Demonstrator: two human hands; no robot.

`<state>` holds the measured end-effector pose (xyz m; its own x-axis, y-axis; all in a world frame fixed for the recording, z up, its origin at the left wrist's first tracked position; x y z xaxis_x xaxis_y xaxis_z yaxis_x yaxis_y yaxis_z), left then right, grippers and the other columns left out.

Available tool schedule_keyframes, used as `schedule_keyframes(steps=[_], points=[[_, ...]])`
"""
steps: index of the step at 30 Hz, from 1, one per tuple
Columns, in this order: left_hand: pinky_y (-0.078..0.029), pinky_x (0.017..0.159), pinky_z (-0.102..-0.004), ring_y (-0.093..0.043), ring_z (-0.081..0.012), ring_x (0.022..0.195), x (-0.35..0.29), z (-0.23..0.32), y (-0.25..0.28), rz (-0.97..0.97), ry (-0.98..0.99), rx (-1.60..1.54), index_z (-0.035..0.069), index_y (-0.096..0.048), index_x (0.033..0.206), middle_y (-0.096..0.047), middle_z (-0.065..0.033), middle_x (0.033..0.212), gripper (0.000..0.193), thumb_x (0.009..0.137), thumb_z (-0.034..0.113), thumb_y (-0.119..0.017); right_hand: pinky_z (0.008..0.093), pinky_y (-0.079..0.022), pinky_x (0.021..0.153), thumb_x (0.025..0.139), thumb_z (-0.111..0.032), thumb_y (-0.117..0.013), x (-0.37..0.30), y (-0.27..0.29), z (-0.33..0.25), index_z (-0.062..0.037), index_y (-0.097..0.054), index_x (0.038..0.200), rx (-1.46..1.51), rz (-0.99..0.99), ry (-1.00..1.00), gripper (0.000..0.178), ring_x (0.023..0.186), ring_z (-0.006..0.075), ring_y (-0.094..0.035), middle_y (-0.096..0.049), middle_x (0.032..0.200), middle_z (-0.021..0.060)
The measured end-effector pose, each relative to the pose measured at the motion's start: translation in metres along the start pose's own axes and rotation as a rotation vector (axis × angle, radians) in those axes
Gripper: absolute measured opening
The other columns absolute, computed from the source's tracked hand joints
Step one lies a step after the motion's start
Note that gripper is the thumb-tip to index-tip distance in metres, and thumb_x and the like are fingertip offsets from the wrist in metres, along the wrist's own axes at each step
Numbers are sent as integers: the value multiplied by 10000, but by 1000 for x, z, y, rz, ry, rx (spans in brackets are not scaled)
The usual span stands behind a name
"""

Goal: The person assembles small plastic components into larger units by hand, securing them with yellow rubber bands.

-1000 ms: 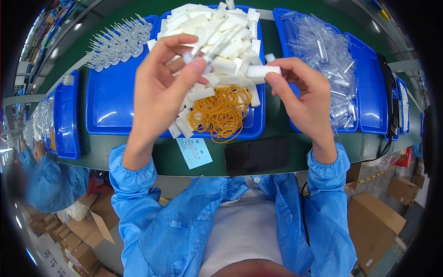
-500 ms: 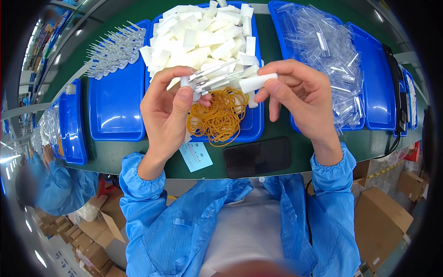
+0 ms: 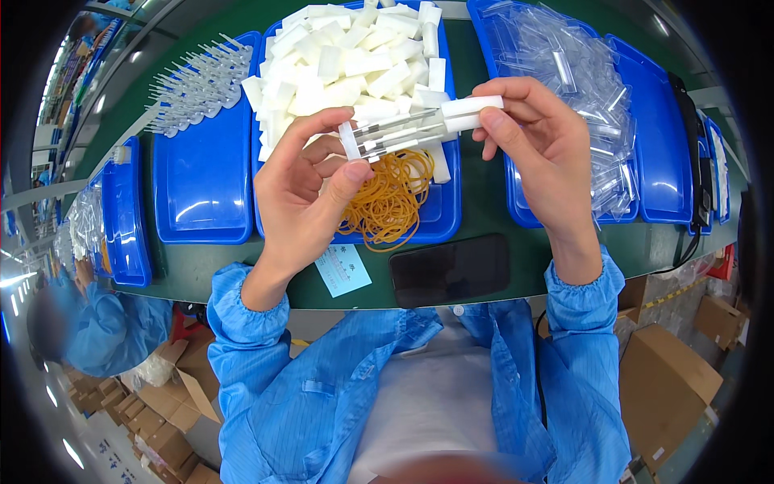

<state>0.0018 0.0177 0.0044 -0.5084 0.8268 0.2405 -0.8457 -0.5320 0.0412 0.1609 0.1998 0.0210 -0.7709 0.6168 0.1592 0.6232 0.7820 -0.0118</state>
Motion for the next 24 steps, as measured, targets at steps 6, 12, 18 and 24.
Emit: schedule_keyframes(steps=[6,12,18,24], points=[[-580,804,-318,-674,-235,965,2,-5,4,-3,-9,1,-61,-510,1295,-652,-180,1091,483,918,159,-717,193,-475,670,951,-72,-648,0,2,0,10,-651,1090,7,-42,-36,162,775,41,-584,-721,964,65],[-595,799,-332,-676,-249,1013,2,-7,10,-17,-4,48,-51,-519,1291,-645,-176,1126,465,923,162,-708,190,-468,665,950,-71,-652,0,1,-2,8,-655,1086,-1,-39,-52,157,760,36,-577,-724,955,65],[-584,814,-326,-700,-235,949,2,-5,6,20,-39,76,-51,-525,1281,-683,-172,1076,471,926,197,-710,194,-479,676,947,-64,-650,-1,5,-4,7,-661,1079,-52,1,-57,150,781,41,-595,-721,945,59],[-583,798,-321,-714,-222,887,3,-8,8,53,-16,94,-57,-531,1262,-699,-164,1019,460,962,267,-660,215,-516,753,946,-56,-646,-3,-1,-7,14,-662,1082,-99,-51,27,153,886,84,-655,-716,969,72]])
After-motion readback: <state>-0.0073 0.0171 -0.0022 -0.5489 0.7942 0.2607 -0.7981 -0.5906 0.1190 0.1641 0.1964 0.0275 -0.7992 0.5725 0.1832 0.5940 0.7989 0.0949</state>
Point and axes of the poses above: each hand's wrist, its own x-axis towards the middle knuckle, its own y-axis out of the back of the hand, z = x × y, the point moved 2 cm from there along x, towards the middle knuckle
